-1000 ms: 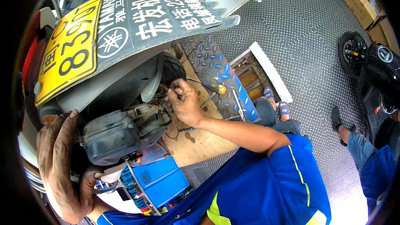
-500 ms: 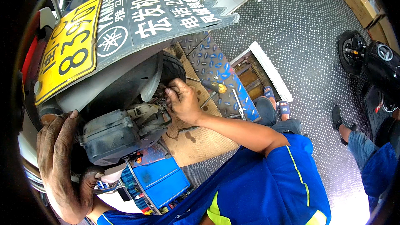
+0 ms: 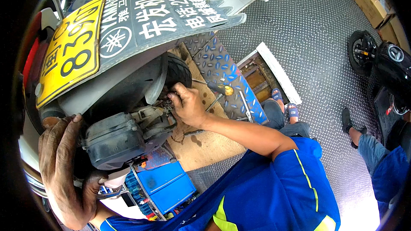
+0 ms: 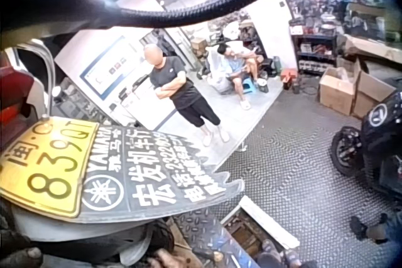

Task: The person works on the underside of a white scooter using a wrench and a screwdriver to detach or tighten components near the engine and rear wheel while the scooter is elevated on a lift.

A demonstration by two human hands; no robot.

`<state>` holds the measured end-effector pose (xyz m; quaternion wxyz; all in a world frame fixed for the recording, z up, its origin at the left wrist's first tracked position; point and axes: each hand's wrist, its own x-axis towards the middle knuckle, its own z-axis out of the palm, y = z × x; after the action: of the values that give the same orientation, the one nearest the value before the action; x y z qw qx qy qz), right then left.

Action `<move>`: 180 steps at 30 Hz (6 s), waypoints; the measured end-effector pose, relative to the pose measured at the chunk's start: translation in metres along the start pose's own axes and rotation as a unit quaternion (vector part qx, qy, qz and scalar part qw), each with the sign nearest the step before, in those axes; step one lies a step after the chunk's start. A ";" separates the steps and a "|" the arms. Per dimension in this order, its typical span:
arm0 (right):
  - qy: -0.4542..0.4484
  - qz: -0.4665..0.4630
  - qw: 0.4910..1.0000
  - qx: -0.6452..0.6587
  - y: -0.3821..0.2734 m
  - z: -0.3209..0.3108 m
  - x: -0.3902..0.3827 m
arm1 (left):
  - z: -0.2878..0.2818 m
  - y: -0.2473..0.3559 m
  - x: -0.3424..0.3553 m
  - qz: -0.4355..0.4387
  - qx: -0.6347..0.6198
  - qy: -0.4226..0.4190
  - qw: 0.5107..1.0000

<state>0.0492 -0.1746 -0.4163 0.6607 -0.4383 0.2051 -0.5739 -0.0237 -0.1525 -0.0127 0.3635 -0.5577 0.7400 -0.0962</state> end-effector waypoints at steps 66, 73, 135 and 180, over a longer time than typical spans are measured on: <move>-0.126 0.066 0.990 -0.019 -0.024 -0.029 0.013 | 0.001 0.001 0.000 -0.002 0.009 0.008 1.000; -0.124 -0.076 0.987 -0.062 -0.025 -0.036 0.017 | 0.003 0.000 0.000 0.004 0.018 0.009 1.000; -0.053 0.237 0.951 0.193 -0.020 -0.006 -0.002 | -0.007 0.012 0.005 -0.056 -0.001 -0.044 0.997; -0.105 0.198 0.968 0.113 -0.006 -0.014 -0.007 | -0.001 0.006 0.001 -0.025 0.012 -0.021 0.999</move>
<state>0.0337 -0.1728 -0.4204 0.8242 -0.3692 0.1513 -0.4019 -0.0288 -0.1519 -0.0161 0.3831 -0.5739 0.7165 -0.1022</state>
